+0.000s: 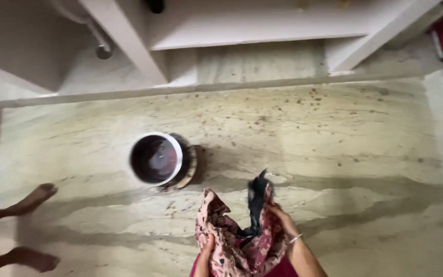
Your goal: Pouring melted wax into molds to create candles.
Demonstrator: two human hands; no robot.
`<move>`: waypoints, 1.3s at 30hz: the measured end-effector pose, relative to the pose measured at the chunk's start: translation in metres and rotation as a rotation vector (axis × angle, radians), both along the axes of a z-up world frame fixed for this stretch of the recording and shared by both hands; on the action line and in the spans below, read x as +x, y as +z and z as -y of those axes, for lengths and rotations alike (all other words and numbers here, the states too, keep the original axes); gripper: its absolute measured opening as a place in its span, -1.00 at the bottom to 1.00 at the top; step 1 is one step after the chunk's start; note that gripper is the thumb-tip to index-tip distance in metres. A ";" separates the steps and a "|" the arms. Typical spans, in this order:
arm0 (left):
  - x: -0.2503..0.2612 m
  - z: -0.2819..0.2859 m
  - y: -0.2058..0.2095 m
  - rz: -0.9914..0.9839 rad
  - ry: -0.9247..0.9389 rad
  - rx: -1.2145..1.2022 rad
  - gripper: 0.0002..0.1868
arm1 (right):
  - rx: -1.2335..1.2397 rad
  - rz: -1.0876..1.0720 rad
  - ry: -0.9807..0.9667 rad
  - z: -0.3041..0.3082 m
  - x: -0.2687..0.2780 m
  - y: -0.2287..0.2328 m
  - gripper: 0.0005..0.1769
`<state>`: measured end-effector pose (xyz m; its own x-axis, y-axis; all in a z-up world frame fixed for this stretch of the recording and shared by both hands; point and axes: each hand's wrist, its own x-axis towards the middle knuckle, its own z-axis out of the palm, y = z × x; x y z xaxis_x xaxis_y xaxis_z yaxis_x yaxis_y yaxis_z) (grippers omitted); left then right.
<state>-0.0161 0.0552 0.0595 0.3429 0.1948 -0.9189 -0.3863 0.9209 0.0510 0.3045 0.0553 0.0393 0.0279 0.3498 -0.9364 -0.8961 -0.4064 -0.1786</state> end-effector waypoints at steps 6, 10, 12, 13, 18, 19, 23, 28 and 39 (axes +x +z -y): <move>-0.030 -0.077 0.034 0.081 0.215 0.154 -0.28 | 0.166 0.123 -0.062 0.020 -0.017 -0.047 -0.60; -0.046 -0.084 0.033 -0.196 0.184 0.057 -0.36 | 0.080 0.222 -0.157 0.032 -0.027 -0.028 -0.66; -0.044 -0.083 0.036 -0.254 0.180 0.013 -0.39 | 0.105 0.250 -0.169 0.040 -0.026 -0.035 -0.68; -0.041 -0.083 0.036 -0.075 0.261 0.062 -0.38 | 0.165 0.232 -0.176 0.045 -0.023 -0.040 -0.70; -0.041 -0.085 0.014 0.014 0.353 0.147 -0.42 | 0.337 0.172 -0.189 0.057 -0.017 -0.064 -0.76; -0.040 -0.087 0.011 0.027 0.351 0.170 -0.46 | 0.309 0.169 -0.200 0.050 -0.019 -0.052 -0.76; -0.036 -0.093 -0.004 -0.098 0.306 0.050 -0.55 | 0.225 0.232 -0.239 0.040 -0.022 -0.027 -0.78; -0.056 -0.099 -0.073 -0.151 0.156 0.063 -0.58 | 0.207 0.287 -0.198 0.039 -0.012 -0.063 -0.82; -0.042 -0.078 -0.077 -0.389 0.271 0.118 -0.68 | 0.196 0.359 -0.182 0.036 0.006 -0.024 -0.82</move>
